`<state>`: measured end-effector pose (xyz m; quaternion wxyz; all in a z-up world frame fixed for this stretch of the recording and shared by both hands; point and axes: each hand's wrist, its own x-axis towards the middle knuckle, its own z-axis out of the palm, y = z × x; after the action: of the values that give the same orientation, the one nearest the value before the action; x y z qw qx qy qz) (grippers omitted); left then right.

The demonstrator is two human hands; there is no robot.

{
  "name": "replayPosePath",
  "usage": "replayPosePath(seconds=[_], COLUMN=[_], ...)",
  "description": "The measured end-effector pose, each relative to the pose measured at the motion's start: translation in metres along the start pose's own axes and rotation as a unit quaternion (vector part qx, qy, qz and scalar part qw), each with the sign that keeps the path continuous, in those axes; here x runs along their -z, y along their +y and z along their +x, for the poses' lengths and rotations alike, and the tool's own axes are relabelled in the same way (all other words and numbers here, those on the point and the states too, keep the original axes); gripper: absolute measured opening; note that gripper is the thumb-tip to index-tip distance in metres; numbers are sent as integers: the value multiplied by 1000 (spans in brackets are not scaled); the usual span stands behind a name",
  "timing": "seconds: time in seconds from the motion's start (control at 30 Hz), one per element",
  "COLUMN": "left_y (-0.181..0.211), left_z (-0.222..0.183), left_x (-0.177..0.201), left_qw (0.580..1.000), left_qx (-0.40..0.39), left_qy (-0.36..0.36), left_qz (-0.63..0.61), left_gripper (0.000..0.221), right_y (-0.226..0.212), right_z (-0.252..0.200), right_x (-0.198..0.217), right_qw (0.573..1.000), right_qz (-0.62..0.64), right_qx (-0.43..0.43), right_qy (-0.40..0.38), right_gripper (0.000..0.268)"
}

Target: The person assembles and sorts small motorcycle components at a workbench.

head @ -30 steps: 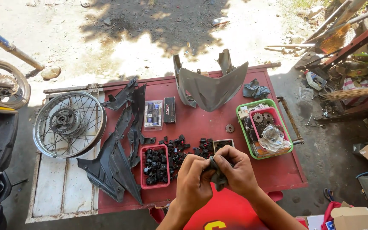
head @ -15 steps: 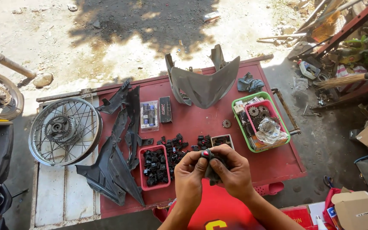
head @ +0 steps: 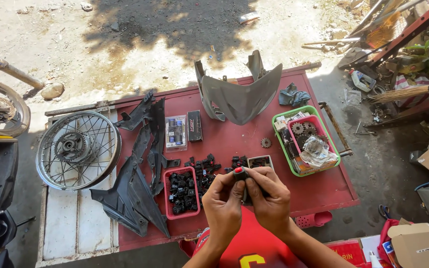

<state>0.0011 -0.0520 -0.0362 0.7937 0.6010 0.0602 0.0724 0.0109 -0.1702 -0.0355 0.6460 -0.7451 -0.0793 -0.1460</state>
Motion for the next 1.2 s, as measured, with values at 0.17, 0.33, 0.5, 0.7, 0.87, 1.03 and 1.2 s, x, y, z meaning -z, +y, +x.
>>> replayPosePath(seconds=[0.17, 0.33, 0.5, 0.7, 0.87, 1.03, 1.2], left_y=[3, 5, 4, 0, 12, 6, -2], left_z=[8, 5, 14, 7, 19, 18, 15], left_x=[1, 0, 7, 3, 10, 13, 15], left_qw=[1000, 999, 997, 998, 996, 985, 992], left_qx=[-10, 7, 27, 21, 16, 44, 43], left_qy=[29, 33, 63, 51, 44, -18, -30], left_qz=[-2, 4, -23, 4, -79, -163, -116], left_gripper=[17, 19, 18, 21, 30, 40, 41], right_y=[-15, -18, -21, -26, -24, -25, -30], right_z=[6, 12, 11, 18, 20, 27, 26], right_x=[-2, -1, -3, -5, 6, 13, 8], right_qw=[994, 991, 984, 990, 989, 997, 992], right_qz=[-63, -111, -98, -92, -85, -38, -61], right_qx=[82, 62, 132, 92, 85, 20, 84], right_qy=[-37, -39, -74, -50, -91, -59, -73], right_gripper=[28, 30, 31, 31, 27, 26, 27])
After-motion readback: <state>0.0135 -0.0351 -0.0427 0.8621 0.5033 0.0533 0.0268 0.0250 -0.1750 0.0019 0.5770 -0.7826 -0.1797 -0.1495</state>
